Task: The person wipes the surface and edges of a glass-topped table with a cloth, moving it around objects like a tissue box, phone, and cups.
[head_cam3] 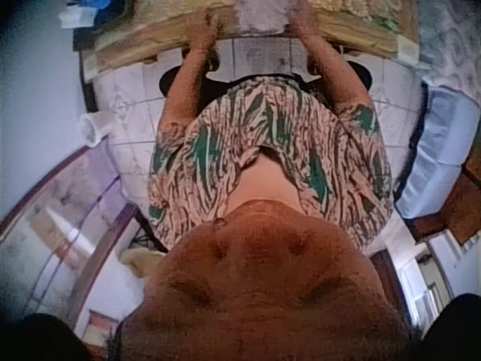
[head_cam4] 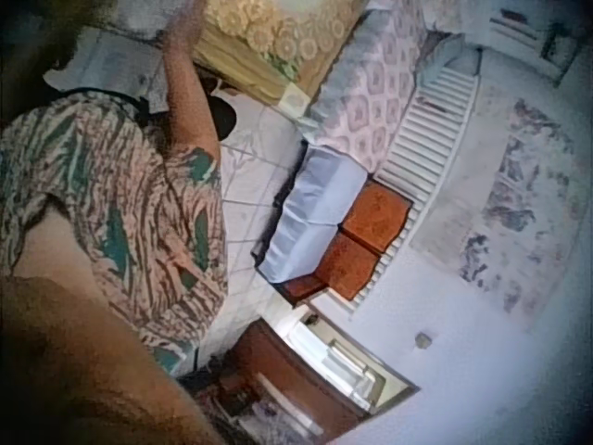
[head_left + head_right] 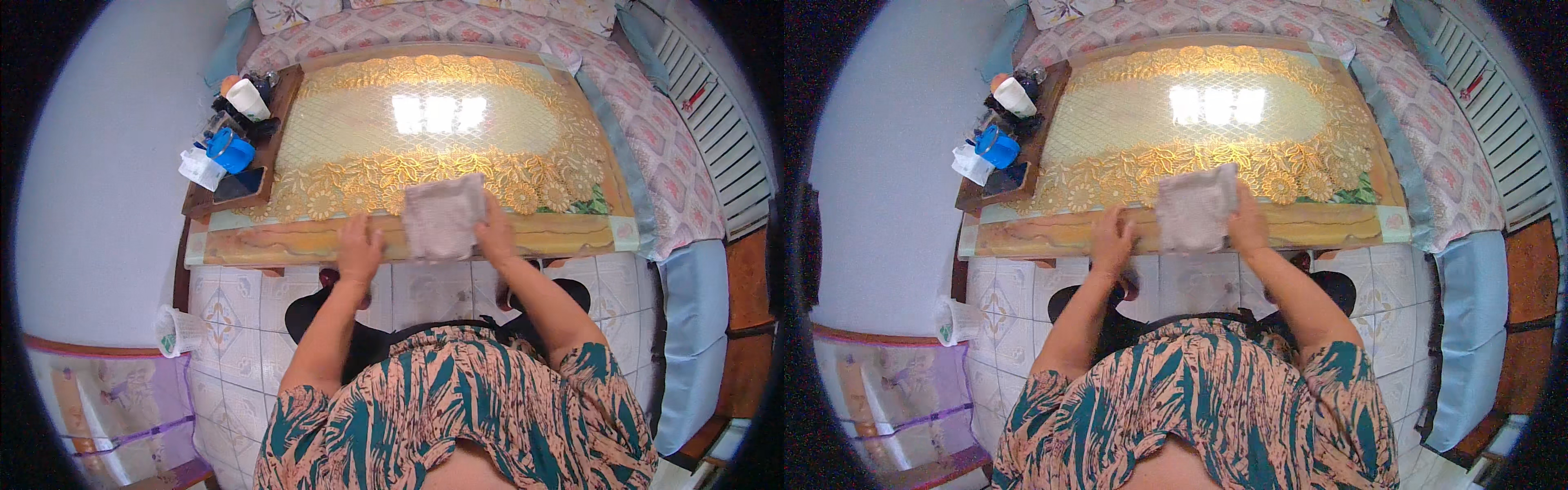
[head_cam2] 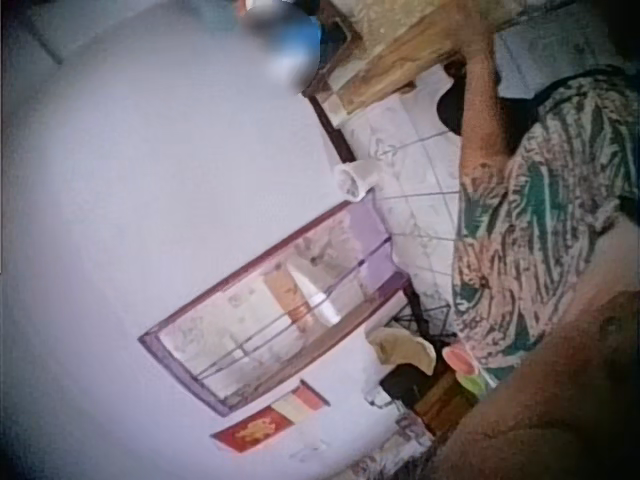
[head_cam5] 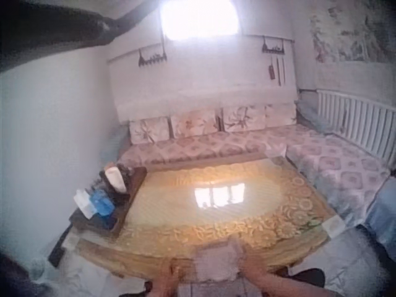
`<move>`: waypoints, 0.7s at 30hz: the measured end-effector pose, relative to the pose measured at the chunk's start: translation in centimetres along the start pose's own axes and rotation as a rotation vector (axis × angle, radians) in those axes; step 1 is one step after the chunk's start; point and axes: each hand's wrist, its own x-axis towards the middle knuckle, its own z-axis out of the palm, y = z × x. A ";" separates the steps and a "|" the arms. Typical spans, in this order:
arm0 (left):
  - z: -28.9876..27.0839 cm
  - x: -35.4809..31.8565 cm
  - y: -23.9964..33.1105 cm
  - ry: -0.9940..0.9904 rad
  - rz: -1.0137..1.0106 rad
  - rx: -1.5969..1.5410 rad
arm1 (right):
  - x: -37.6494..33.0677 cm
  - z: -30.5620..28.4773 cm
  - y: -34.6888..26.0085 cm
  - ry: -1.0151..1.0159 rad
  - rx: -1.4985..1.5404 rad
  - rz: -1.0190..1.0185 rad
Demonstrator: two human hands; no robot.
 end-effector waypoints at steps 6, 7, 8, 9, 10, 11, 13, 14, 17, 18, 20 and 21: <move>-1.0 2.2 -6.5 0.195 0.048 0.236 | 0.5 -7.7 1.4 0.040 -0.599 0.030; -1.1 2.6 -7.3 0.207 0.044 0.267 | 0.1 -7.0 2.2 0.063 -0.579 -0.122; -1.2 2.8 -7.6 0.200 0.031 0.260 | -0.3 -6.6 2.1 0.084 -0.558 -0.275; -1.3 2.9 -8.0 0.194 0.017 0.255 | -0.8 -5.9 1.7 0.017 -0.562 -0.262; -1.4 2.9 -8.1 0.185 0.001 0.248 | -1.4 -4.7 -0.2 -0.052 -0.566 -0.246; -1.5 2.9 -7.9 0.193 -0.010 0.267 | -1.6 -3.4 -1.7 -0.118 -0.567 -0.233; -1.4 3.0 -7.2 0.214 -0.033 0.303 | -1.1 -1.1 -3.7 -0.175 -0.604 -0.070; -1.3 3.0 -7.0 0.214 -0.043 0.283 | -0.8 -0.3 -4.4 -0.206 -0.622 0.008; -1.3 3.0 -6.9 0.211 -0.070 0.263 | 0.5 1.4 -3.0 -0.083 -0.668 0.015; -1.3 2.9 -7.0 0.203 -0.071 0.282 | 1.0 1.5 -1.9 -0.053 -0.674 0.016; -1.7 3.0 -6.9 0.192 -0.098 0.282 | 2.0 -0.7 1.2 0.030 -0.635 -0.103; -2.0 3.0 -6.2 0.183 -0.121 0.264 | 2.7 -2.2 3.5 0.065 -0.629 -0.123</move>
